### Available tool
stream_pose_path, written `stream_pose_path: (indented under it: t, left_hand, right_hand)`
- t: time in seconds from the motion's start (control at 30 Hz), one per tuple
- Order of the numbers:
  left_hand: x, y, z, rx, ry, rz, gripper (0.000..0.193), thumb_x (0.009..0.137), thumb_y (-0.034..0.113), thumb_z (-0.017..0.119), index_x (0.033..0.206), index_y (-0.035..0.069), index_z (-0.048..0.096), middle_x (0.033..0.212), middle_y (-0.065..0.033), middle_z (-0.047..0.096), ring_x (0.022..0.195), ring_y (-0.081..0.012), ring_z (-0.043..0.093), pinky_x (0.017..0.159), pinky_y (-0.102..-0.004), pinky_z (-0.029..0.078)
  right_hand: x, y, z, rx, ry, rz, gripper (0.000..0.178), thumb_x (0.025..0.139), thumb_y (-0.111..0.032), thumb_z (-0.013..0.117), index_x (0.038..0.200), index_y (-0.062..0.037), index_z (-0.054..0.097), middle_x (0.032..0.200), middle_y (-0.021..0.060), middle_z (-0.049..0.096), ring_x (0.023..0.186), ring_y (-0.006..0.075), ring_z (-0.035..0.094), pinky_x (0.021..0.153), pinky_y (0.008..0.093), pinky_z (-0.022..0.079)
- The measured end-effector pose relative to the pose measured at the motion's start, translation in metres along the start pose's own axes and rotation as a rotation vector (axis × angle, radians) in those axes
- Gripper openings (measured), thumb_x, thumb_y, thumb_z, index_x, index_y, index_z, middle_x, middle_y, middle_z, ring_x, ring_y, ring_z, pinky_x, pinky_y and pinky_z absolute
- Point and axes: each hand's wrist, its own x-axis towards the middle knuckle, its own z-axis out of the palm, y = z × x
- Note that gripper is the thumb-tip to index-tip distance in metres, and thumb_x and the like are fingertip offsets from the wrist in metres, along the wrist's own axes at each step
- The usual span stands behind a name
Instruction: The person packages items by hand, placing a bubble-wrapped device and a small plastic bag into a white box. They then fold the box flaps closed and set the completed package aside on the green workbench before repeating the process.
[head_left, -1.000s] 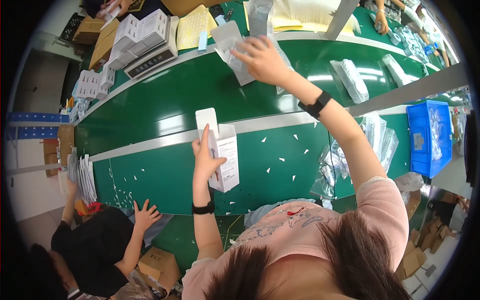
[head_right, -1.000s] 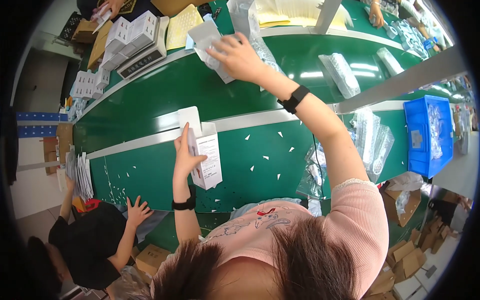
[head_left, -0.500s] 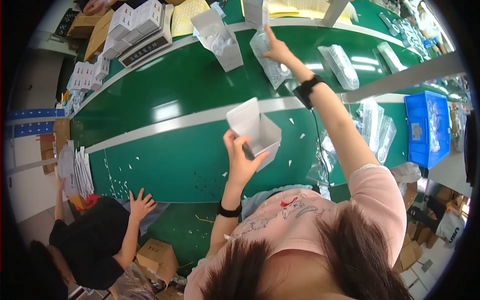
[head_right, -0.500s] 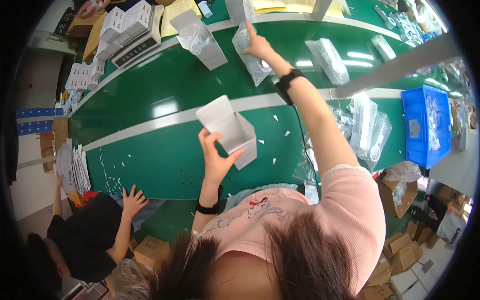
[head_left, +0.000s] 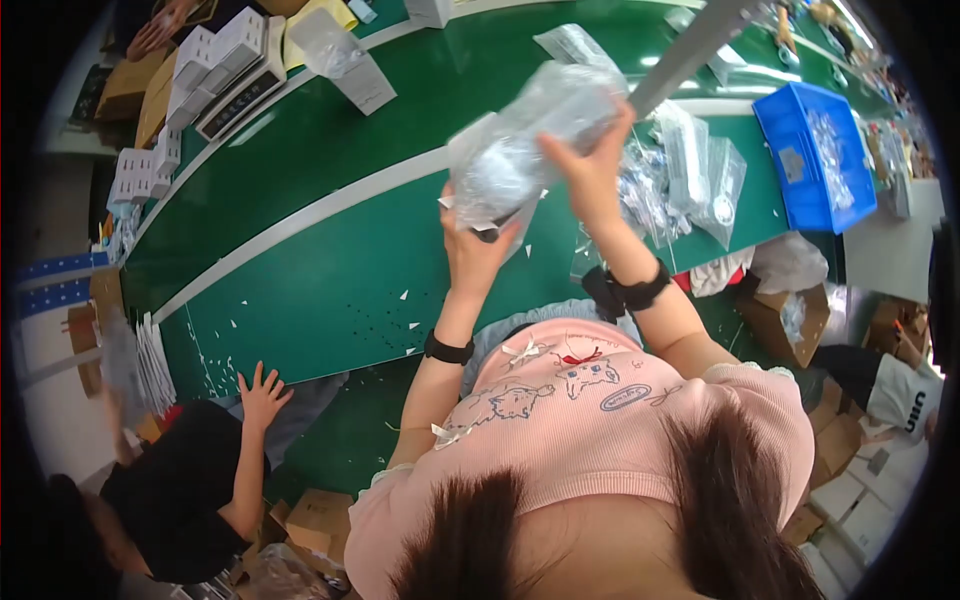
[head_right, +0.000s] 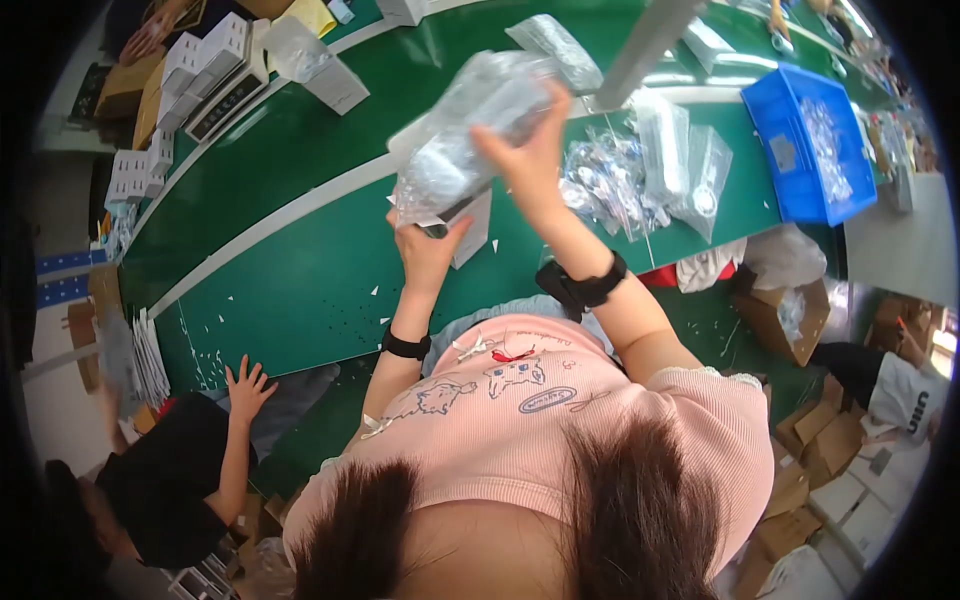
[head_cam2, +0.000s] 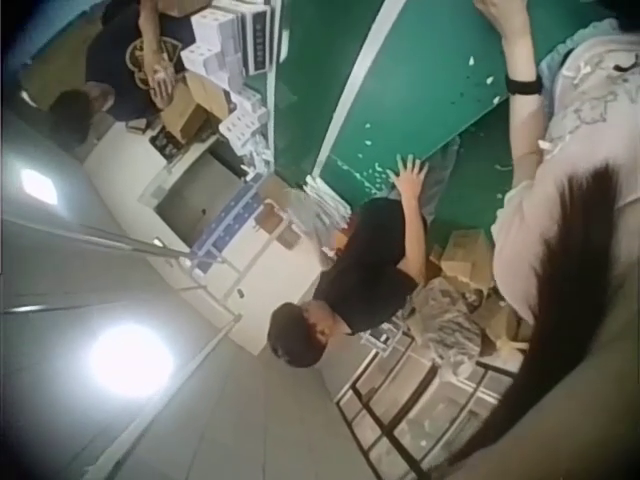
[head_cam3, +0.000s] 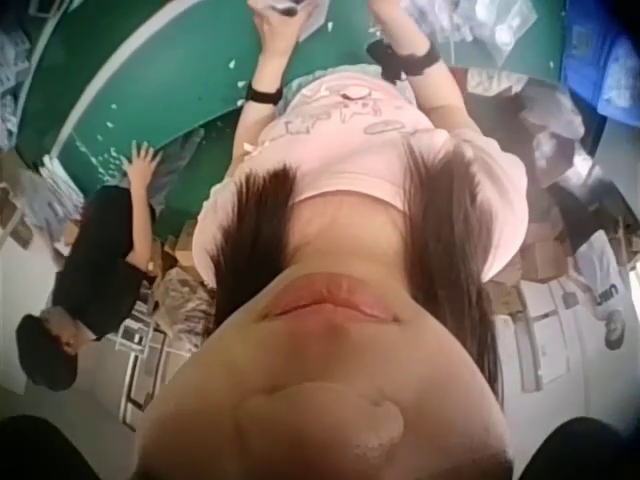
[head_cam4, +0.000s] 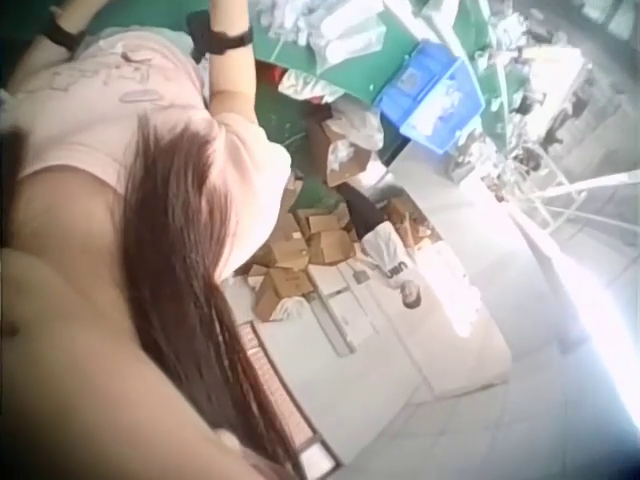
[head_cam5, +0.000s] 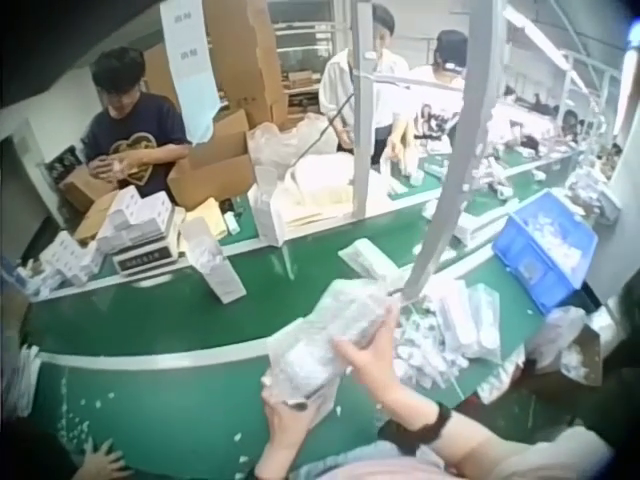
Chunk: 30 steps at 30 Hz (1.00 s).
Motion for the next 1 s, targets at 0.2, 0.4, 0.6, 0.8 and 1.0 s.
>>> stream_pose_path:
  t: [0.2,0.4,0.6,0.8,1.0]
  left_hand:
    - [-0.023,-0.016,0.013,-0.091,0.152,0.134,0.068,0.059,0.013,0.081,0.1,0.006,0.026,0.126,-0.0305,0.032,0.11,-0.0408,0.042,0.088,-0.0417,0.039]
    - [-0.021,-0.021,-0.001,-0.114,0.309,0.181,0.071,0.059,0.012,0.081,0.101,0.007,0.024,0.127,-0.0307,0.03,0.112,-0.0392,0.041,0.091,-0.0413,0.036]
    - [-0.021,-0.03,-0.003,-0.074,0.138,0.066,0.07,0.06,0.014,0.08,0.105,0.006,0.027,0.126,-0.0298,0.03,0.114,-0.0382,0.038,0.094,-0.0419,0.032]
    - [-0.008,0.012,-0.023,0.03,0.147,0.129,0.049,0.064,0.012,0.075,0.102,0.004,0.045,0.121,-0.0231,0.035,0.11,-0.0365,0.042,0.09,-0.0388,0.036]
    - [0.003,0.019,-0.038,0.157,0.076,-0.004,0.019,0.066,0.007,0.07,0.077,0.001,0.057,0.095,-0.0146,0.049,0.082,-0.0274,0.052,0.07,-0.033,0.042]
  right_hand:
    - [-0.036,-0.005,-0.003,-0.445,-0.364,-0.477,0.053,0.065,-0.011,0.07,0.113,-0.007,0.048,0.116,0.0169,0.044,0.102,0.0353,0.047,0.091,0.0392,0.038]
    - [-0.021,0.045,-0.061,-0.414,-0.458,-0.389,0.033,0.069,-0.002,0.055,0.1,-0.01,0.061,0.114,0.0146,0.049,0.108,0.0353,0.044,0.092,0.0402,0.037]
    - [0.04,0.129,-0.16,-1.59,-0.354,-0.355,0.028,0.063,-0.006,0.059,0.09,-0.0117,0.063,0.112,0.0105,0.052,0.112,0.0312,0.042,0.091,0.0433,0.037]
    - [0.051,0.133,-0.177,-1.441,-0.595,-0.37,0.017,0.068,-0.011,0.061,0.084,-0.011,0.061,0.109,0.0057,0.055,0.111,0.0257,0.044,0.09,0.0412,0.038]
    - [0.038,0.06,-0.123,-0.364,-0.375,0.205,0.012,0.077,-0.007,0.062,0.085,-0.0065,0.053,0.101,0.0076,0.059,0.095,0.0207,0.055,0.079,0.0316,0.044]
